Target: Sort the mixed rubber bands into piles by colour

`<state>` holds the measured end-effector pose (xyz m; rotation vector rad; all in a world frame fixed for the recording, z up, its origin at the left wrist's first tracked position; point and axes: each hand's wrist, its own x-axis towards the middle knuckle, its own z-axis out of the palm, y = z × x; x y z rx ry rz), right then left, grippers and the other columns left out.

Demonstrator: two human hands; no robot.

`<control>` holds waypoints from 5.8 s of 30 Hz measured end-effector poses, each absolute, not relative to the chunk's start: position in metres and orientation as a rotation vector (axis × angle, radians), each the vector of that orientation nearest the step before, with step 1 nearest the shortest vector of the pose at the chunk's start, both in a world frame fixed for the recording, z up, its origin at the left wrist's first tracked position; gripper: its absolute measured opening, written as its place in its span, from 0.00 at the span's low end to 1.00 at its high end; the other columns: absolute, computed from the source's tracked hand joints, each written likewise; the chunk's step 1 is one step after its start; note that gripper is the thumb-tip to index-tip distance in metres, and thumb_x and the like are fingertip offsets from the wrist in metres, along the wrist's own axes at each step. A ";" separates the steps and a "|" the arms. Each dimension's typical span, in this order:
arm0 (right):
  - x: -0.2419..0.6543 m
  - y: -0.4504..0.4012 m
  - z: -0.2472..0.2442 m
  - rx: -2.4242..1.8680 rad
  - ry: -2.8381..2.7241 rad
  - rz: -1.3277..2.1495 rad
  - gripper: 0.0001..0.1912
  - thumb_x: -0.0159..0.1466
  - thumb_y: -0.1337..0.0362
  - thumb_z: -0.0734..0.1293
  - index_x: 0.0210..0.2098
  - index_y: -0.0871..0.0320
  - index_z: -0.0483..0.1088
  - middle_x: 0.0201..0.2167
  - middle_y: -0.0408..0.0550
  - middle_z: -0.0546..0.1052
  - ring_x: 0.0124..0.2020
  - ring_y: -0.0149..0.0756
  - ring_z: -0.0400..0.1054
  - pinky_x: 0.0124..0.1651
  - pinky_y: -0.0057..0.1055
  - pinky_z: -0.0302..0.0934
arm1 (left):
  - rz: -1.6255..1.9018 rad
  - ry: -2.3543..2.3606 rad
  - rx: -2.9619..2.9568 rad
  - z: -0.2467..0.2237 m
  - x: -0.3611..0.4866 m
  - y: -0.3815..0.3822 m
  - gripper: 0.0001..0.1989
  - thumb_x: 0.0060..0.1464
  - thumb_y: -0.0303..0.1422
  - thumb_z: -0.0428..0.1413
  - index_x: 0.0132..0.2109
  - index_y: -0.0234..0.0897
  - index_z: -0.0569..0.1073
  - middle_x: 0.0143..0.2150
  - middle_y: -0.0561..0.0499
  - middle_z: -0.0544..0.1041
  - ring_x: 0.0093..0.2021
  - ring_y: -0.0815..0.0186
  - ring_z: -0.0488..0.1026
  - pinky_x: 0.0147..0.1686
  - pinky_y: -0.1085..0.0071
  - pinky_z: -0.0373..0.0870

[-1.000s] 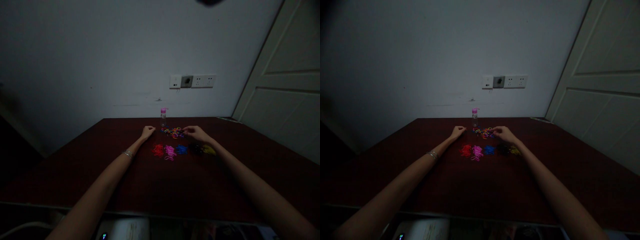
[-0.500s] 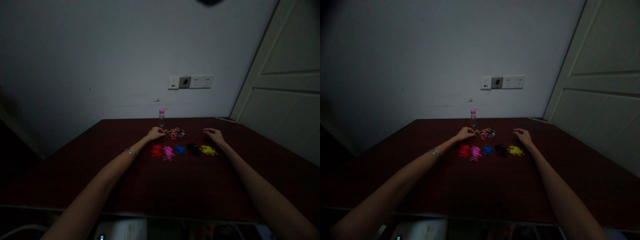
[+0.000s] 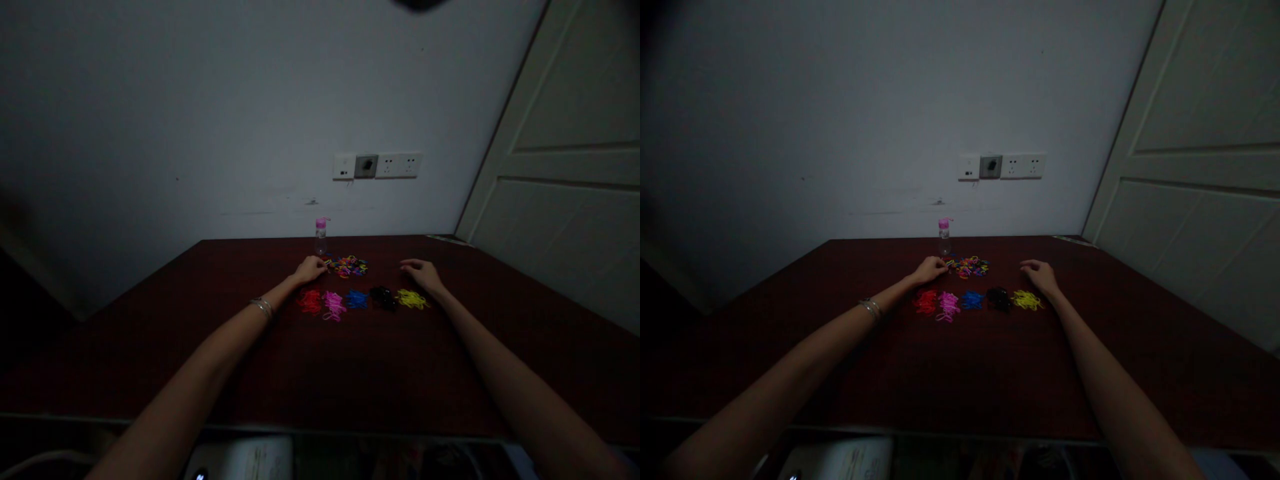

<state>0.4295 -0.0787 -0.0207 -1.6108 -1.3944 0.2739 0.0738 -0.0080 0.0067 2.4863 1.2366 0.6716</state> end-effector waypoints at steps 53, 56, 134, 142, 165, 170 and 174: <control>0.403 -0.082 -0.002 -1.582 -1.737 0.328 0.14 0.52 0.63 0.63 0.35 0.61 0.75 0.34 0.50 0.78 0.35 0.37 0.70 0.41 0.31 0.62 | 1.395 1.330 1.680 -0.006 0.045 0.011 0.21 0.47 0.46 0.50 0.26 0.30 0.74 0.16 0.54 0.65 0.19 0.72 0.59 0.22 0.75 0.53; 0.383 -0.077 0.005 -1.514 -1.846 0.426 0.16 0.53 0.63 0.64 0.39 0.62 0.74 0.32 0.49 0.77 0.31 0.35 0.70 0.34 0.28 0.62 | 1.404 1.316 1.670 -0.006 0.044 0.011 0.22 0.47 0.47 0.50 0.26 0.30 0.74 0.16 0.54 0.64 0.19 0.73 0.59 0.22 0.75 0.53; 0.438 -0.101 -0.006 -1.644 -1.370 0.697 0.16 0.51 0.62 0.65 0.38 0.63 0.73 0.29 0.51 0.77 0.25 0.30 0.67 0.25 0.24 0.58 | 0.503 1.633 2.471 0.023 0.088 -0.048 0.12 0.52 0.39 0.52 0.39 0.40 0.76 0.39 0.47 0.76 0.41 0.63 0.71 0.39 0.72 0.65; 0.435 -0.104 -0.003 -1.625 -1.389 0.678 0.14 0.51 0.64 0.65 0.36 0.63 0.73 0.28 0.50 0.77 0.26 0.31 0.67 0.26 0.24 0.59 | 0.536 1.599 2.473 0.020 0.085 -0.044 0.10 0.50 0.34 0.52 0.38 0.40 0.76 0.40 0.48 0.76 0.41 0.63 0.71 0.40 0.70 0.65; 0.438 -0.097 -0.009 -1.653 -1.475 0.607 0.13 0.51 0.64 0.64 0.35 0.63 0.74 0.28 0.49 0.78 0.30 0.33 0.69 0.34 0.26 0.61 | -0.130 0.862 2.063 0.062 0.087 -0.054 0.07 0.32 0.30 0.63 0.25 0.35 0.78 0.19 0.53 0.72 0.18 0.75 0.60 0.18 0.79 0.52; 0.429 -0.097 -0.006 -1.696 -1.587 0.472 0.15 0.51 0.62 0.64 0.36 0.63 0.74 0.27 0.48 0.77 0.26 0.33 0.67 0.29 0.26 0.59 | -0.030 0.876 2.084 0.064 0.076 -0.046 0.12 0.33 0.37 0.63 0.27 0.32 0.78 0.14 0.55 0.66 0.16 0.77 0.55 0.17 0.77 0.48; 0.407 -0.095 0.002 -1.643 -1.746 0.408 0.15 0.52 0.62 0.64 0.36 0.62 0.75 0.29 0.48 0.77 0.27 0.33 0.67 0.30 0.26 0.59 | 0.221 0.973 2.060 0.057 0.062 -0.036 0.16 0.38 0.41 0.60 0.29 0.30 0.76 0.13 0.57 0.60 0.15 0.77 0.52 0.16 0.77 0.46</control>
